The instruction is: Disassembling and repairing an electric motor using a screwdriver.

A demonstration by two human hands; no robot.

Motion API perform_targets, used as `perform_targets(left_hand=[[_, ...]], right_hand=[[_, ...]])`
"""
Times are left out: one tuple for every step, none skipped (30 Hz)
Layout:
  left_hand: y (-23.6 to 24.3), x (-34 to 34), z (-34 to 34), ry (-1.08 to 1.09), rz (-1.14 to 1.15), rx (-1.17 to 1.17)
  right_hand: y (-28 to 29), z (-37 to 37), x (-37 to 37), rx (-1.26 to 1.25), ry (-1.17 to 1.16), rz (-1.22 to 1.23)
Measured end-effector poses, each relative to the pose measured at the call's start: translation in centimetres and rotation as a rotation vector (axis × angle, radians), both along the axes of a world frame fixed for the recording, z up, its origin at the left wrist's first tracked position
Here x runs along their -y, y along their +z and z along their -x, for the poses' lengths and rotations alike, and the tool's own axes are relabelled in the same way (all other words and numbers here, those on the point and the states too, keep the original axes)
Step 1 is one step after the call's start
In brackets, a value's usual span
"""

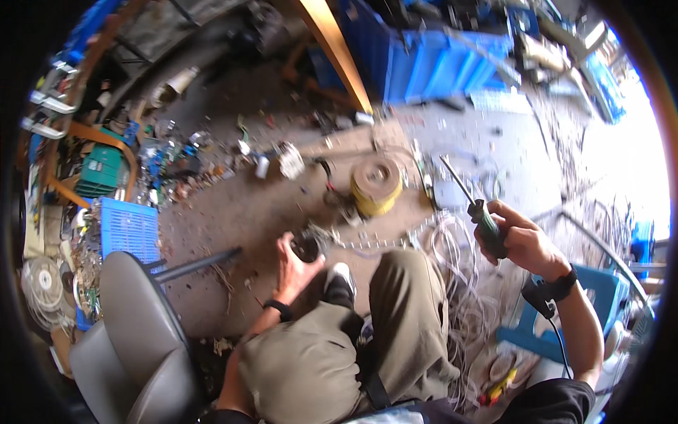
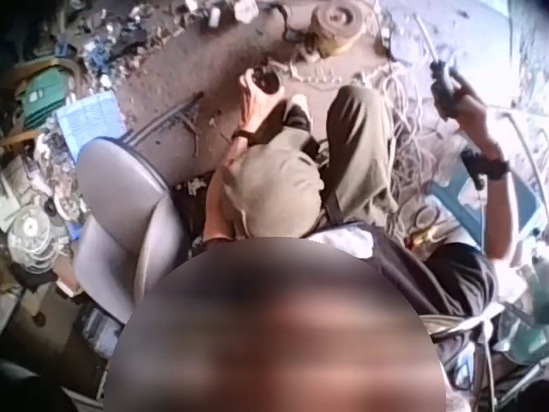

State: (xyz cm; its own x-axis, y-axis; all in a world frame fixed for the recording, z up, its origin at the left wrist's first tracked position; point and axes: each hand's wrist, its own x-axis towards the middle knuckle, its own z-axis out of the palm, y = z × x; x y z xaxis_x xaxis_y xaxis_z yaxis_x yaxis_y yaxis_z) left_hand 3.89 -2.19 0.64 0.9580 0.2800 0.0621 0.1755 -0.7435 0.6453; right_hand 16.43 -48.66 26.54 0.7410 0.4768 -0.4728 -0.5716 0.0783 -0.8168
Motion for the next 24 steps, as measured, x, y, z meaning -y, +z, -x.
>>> perform_targets(left_hand=[[0.1,-0.2,0.2,-0.001,0.037,0.002],[0.9,0.0,0.2,-0.002,0.075,0.015],[1.1,0.4,-0.4,-0.011,0.086,-0.034],[1.4,0.5,-0.7,-0.021,0.09,-0.084],[1.3,0.2,-0.6,-0.06,0.036,-0.149],[1.3,-0.1,-0.4,-0.057,0.031,-0.164],[1.4,-0.3,-0.3,-0.087,0.012,-0.162],[1.4,-0.5,-0.2,-0.116,-0.006,-0.158],[1.4,-0.3,-0.2,-0.111,0.018,-0.136],[1.4,-0.4,0.0,-0.119,0.01,-0.157],[1.5,-0.6,0.2,-0.145,-0.016,-0.169],[1.5,-0.6,0.2,-0.168,-0.04,-0.177],[1.5,-0.6,0.6,-0.185,-0.061,-0.163],[1.2,-0.6,0.9,-0.187,-0.063,-0.176],[1.3,-0.7,1.2,-0.214,-0.074,-0.15],[1.3,-0.8,1.6,-0.242,-0.083,-0.122],[1.4,-0.6,2.2,-0.256,-0.102,-0.135],[1.5,-1.0,2.8,-0.269,-0.101,-0.165],[1.2,-1.4,3.1,-0.313,-0.093,-0.123],[0.9,-1.7,3.4,-0.358,-0.085,-0.081],[0.9,-1.7,3.7,-0.357,-0.085,-0.092],[0.9,-1.7,3.7,-0.361,-0.08,-0.103],[1.0,-1.6,3.6,-0.365,-0.076,-0.113],[1.1,-1.9,3.5,-0.362,-0.081,-0.121]], right_hand=[[-2.4,0.8,0.9,-0.061,0.07,0.066],[-4.9,1.8,2.3,-0.051,0.128,0.126],[-7.0,2.6,3.0,-0.04,0.136,0.252],[-9.1,3.6,3.5,-0.033,0.148,0.37],[-11.1,4.2,3.6,-0.01,0.176,0.431],[-12.7,4.9,3.0,-0.041,0.16,0.457],[-14.0,5.2,2.3,0.002,0.197,0.523],[-15.4,5.6,2.0,0.048,0.237,0.588],[-17.6,6.4,2.3,0.223,0.253,0.644],[-18.0,6.0,1.0,0.272,0.334,0.692],[-18.9,5.8,0.0,0.301,0.364,0.685],[-19.8,5.5,-0.8,0.335,0.397,0.679],[-20.7,5.5,-1.6,0.322,0.398,0.671],[-21.7,5.5,-2.3,0.345,0.391,0.636],[-22.5,5.4,-3.2,0.369,0.385,0.594],[-23.0,5.1,-4.0,0.358,0.389,0.585],[-23.3,4.7,-4.8,0.41,0.421,0.56],[-23.7,4.2,-6.1,0.466,0.453,0.527],[-23.7,3.7,-7.0,0.459,0.476,0.492],[-23.8,3.2,-8.0,0.453,0.501,0.476],[-24.1,2.9,-8.8,0.505,0.5,0.469],[-24.3,2.7,-9.5,0.559,0.498,0.463],[-24.6,2.7,-9.9,0.656,0.491,0.427],[-24.9,2.5,-10.6,0.651,0.493,0.419]])
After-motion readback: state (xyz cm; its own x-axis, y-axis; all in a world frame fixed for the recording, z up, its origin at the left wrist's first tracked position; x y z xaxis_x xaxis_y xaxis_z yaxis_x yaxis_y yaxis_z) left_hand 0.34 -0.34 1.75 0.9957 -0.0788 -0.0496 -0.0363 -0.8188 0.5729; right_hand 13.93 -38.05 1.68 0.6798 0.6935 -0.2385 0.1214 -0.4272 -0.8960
